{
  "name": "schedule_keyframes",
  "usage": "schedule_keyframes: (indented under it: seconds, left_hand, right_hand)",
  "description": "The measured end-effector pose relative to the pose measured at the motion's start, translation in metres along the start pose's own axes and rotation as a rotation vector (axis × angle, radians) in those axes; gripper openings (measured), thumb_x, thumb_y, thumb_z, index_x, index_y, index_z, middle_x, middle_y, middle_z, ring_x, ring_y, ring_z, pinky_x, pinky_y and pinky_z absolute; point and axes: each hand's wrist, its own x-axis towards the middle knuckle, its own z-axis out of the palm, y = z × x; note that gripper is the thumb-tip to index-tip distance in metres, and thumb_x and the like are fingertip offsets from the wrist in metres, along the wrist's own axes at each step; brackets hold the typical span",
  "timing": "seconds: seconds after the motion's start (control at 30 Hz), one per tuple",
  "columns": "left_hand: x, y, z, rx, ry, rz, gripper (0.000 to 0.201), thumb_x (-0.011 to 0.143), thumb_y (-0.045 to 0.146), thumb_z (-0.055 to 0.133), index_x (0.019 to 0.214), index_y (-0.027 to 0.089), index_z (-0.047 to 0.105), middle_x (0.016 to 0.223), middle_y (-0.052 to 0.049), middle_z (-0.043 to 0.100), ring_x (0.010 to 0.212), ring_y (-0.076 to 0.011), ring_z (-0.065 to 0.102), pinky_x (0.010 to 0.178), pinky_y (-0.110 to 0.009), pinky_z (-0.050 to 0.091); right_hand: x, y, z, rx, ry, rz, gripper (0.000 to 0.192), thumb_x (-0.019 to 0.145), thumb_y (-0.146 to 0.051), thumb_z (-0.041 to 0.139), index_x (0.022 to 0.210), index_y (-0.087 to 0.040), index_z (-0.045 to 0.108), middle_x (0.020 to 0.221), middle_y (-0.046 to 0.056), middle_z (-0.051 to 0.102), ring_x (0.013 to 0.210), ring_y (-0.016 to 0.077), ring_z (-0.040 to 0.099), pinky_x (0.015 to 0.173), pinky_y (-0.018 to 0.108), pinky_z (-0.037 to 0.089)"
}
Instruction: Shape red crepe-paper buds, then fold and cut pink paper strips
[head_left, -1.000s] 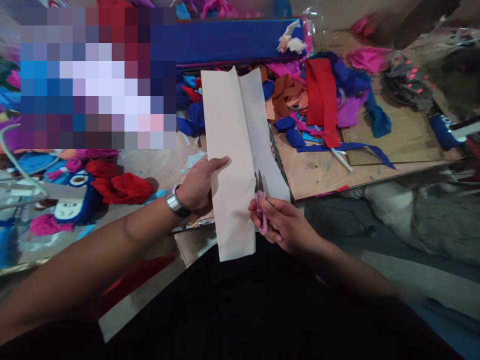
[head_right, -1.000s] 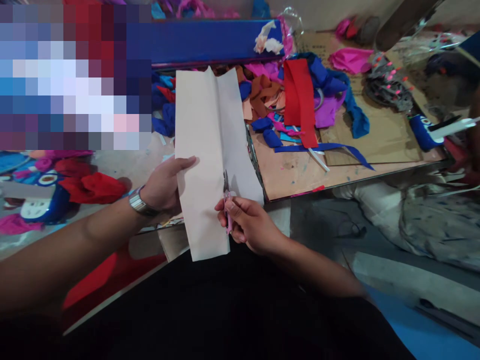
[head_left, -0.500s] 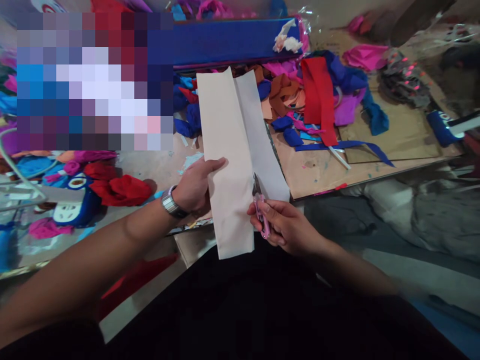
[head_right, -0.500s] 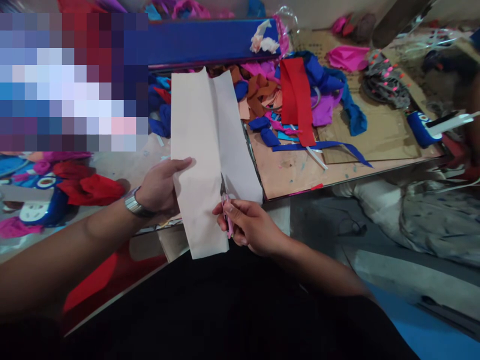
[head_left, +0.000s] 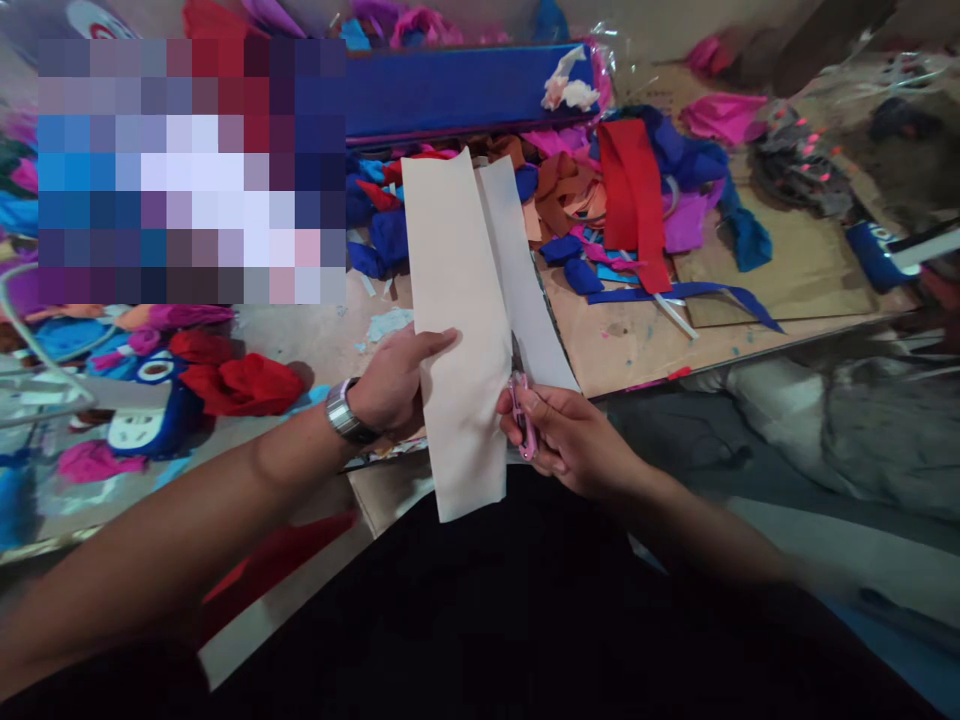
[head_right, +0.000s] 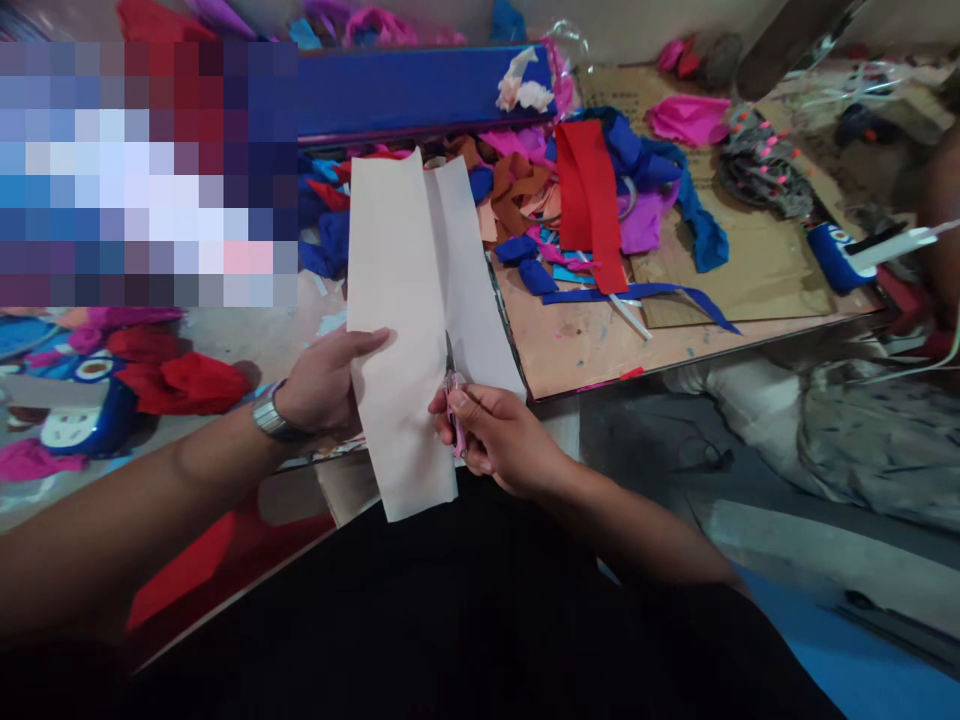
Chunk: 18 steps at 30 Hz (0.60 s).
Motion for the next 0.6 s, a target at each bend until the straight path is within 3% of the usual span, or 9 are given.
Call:
schedule_keyframes:
  seconds: [0.27,0.6]
  left_hand:
    - [-0.0006,-0.0004,0.0001,-0.001,0.021,0.001,0.034,0.075,0.030,0.082,0.103,0.013,0.075,0.092,-0.011,0.081,0.095,-0.0367,0.080,0.088,-0.049,0.066]
    - [-0.0024,0.0007,0.0001,0.040,0.047,0.020,0.040,0.076,0.030,0.081,0.112,0.012,0.076,0.090,-0.011,0.080,0.097,-0.0368,0.080,0.090,-0.050,0.066]
  right_hand:
    - [0.0000,0.0004,0.0029,-0.008,0.024,0.000,0.036,0.104,-0.051,0.065,0.103,-0.015,0.068,0.076,-0.002,0.062,0.040,-0.0002,0.032,0.038,0.016,0.024]
    - [0.0006,0.0014,0.0040,0.000,0.019,-0.013,0.031,0.108,-0.046,0.060,0.101,-0.016,0.065,0.076,-0.003,0.062,0.040,-0.0005,0.031,0.038,0.016,0.022]
